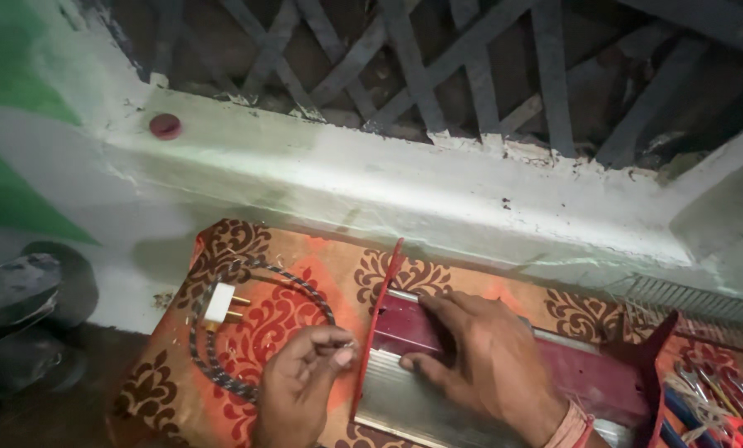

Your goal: The person assembles a red and silver electric heater on a patterned table. They use a screwdriver to tighten screws on the heater's casing, then flip the unit to inspect the underside and continue securing the casing.

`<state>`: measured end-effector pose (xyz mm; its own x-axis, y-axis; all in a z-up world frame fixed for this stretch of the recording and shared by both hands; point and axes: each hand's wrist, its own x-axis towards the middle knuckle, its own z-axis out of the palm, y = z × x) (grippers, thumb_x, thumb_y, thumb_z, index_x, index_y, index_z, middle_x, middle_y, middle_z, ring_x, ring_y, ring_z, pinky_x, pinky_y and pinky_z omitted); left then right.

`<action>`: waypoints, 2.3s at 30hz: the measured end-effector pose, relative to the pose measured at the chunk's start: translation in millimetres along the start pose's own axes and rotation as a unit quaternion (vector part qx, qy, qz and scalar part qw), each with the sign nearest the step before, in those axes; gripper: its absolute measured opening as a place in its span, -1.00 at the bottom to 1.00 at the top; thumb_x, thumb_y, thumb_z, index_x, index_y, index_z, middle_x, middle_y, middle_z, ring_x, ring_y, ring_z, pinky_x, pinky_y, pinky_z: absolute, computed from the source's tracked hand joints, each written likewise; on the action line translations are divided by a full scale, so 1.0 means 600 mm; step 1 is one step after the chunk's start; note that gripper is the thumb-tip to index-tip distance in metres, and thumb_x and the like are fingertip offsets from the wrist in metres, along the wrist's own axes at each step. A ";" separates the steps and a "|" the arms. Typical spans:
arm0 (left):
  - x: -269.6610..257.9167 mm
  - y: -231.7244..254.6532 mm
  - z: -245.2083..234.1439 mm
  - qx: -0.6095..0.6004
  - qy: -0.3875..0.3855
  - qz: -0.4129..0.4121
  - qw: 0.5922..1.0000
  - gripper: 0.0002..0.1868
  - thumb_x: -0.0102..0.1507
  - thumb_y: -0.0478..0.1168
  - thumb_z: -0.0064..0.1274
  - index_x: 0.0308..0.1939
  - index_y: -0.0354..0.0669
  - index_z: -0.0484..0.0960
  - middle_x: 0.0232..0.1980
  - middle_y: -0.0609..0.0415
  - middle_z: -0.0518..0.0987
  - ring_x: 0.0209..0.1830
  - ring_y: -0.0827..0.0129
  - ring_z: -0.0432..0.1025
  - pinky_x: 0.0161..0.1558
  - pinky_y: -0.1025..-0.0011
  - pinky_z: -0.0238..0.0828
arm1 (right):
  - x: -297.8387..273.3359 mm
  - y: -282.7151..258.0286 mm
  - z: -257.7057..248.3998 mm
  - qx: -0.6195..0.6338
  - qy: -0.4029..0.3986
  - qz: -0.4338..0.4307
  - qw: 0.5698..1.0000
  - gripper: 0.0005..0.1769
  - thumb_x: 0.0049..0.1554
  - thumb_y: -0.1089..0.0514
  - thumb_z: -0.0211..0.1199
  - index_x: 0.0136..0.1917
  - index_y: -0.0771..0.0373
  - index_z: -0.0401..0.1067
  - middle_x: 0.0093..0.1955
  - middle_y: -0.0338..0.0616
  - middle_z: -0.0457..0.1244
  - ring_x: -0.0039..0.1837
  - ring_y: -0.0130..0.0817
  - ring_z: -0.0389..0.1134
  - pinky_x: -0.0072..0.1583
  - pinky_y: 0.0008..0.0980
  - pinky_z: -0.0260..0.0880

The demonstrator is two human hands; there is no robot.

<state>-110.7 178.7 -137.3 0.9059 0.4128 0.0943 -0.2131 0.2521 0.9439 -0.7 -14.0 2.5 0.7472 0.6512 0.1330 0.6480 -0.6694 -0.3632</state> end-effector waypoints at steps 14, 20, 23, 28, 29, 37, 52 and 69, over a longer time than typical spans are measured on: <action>0.078 0.061 0.035 0.266 -0.043 0.124 0.955 -0.87 0.26 -0.44 0.05 -0.18 -0.35 0.70 -0.21 0.02 0.66 -0.21 0.37 0.60 -0.15 0.47 0.56 | -0.005 0.019 0.013 0.048 0.045 -0.043 0.997 -0.22 -0.18 -0.16 0.54 0.21 0.30 0.50 0.02 0.03 0.38 0.01 0.06 0.39 0.04 -0.07 0.38; 0.083 0.061 0.032 0.288 -0.050 0.123 0.948 -0.87 0.23 -0.48 0.03 -0.21 -0.35 0.69 -0.24 0.02 0.63 -0.25 0.41 0.62 -0.20 0.50 0.60 | -0.006 0.020 0.009 0.059 0.028 -0.035 0.997 -0.21 -0.17 -0.14 0.54 0.24 0.30 0.49 0.06 0.06 0.38 0.03 0.06 0.38 0.06 -0.06 0.37; 0.085 0.055 0.031 0.237 -0.054 0.094 0.965 -0.86 0.23 -0.50 0.03 -0.21 -0.36 0.70 -0.23 0.02 0.63 -0.24 0.43 0.61 -0.17 0.51 0.64 | -0.006 0.019 0.009 0.060 0.030 -0.033 0.997 -0.20 -0.17 -0.14 0.54 0.25 0.31 0.48 0.10 0.06 0.37 0.09 0.07 0.38 0.07 -0.07 0.37; 0.085 0.042 0.025 0.158 -0.046 0.051 0.985 -0.85 0.24 -0.52 0.01 -0.21 -0.41 0.69 -0.21 0.01 0.67 -0.20 0.43 0.61 -0.10 0.51 0.63 | -0.008 0.018 0.012 0.060 0.039 -0.032 0.997 -0.21 -0.17 -0.15 0.54 0.24 0.30 0.49 0.13 0.05 0.38 0.08 0.05 0.39 0.10 -0.07 0.37; 0.088 0.040 0.023 0.159 -0.052 0.063 0.984 -0.85 0.24 -0.53 0.01 -0.20 -0.41 0.69 -0.21 0.00 0.67 -0.20 0.42 0.61 -0.09 0.51 0.61 | -0.008 0.019 0.012 0.059 0.031 -0.026 0.997 -0.20 -0.17 -0.14 0.54 0.25 0.29 0.49 0.13 0.05 0.38 0.08 0.04 0.39 0.09 -0.08 0.37; 0.093 0.033 0.018 0.147 -0.064 0.067 0.985 -0.81 0.20 -0.58 -0.01 -0.23 -0.42 0.69 -0.22 0.01 0.66 -0.19 0.42 0.63 -0.09 0.52 0.61 | -0.008 0.023 0.018 0.049 0.057 -0.048 0.996 -0.22 -0.19 -0.15 0.55 0.19 0.32 0.49 0.05 0.07 0.39 0.05 0.05 0.40 0.08 -0.08 0.38; 0.097 -0.002 0.005 0.111 -0.065 0.066 0.989 -0.80 0.23 -0.56 0.05 -0.17 -0.38 0.74 -0.21 -0.01 0.70 -0.19 0.42 0.62 -0.09 0.52 0.59 | -0.001 0.016 0.012 0.050 0.007 -0.009 0.999 -0.17 -0.22 -0.14 0.56 0.26 0.24 0.48 0.07 0.00 0.40 0.09 0.02 0.40 0.07 -0.10 0.38; 0.097 0.013 0.017 0.076 -0.076 0.044 0.993 -0.87 0.24 -0.54 0.04 -0.21 -0.38 0.67 -0.21 0.05 0.61 -0.20 0.48 0.59 -0.10 0.52 0.65 | -0.012 0.048 0.041 0.036 0.002 -0.009 0.999 -0.14 -0.12 -0.31 0.55 0.30 0.22 0.49 0.18 -0.03 0.42 0.22 -0.08 0.42 0.21 -0.15 0.37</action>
<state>-56.1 195.5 -121.1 0.9336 0.2872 0.2144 -0.2469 0.0817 0.9656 8.9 -29.4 -31.6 0.7365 0.6609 0.1442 0.6490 -0.6302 -0.4262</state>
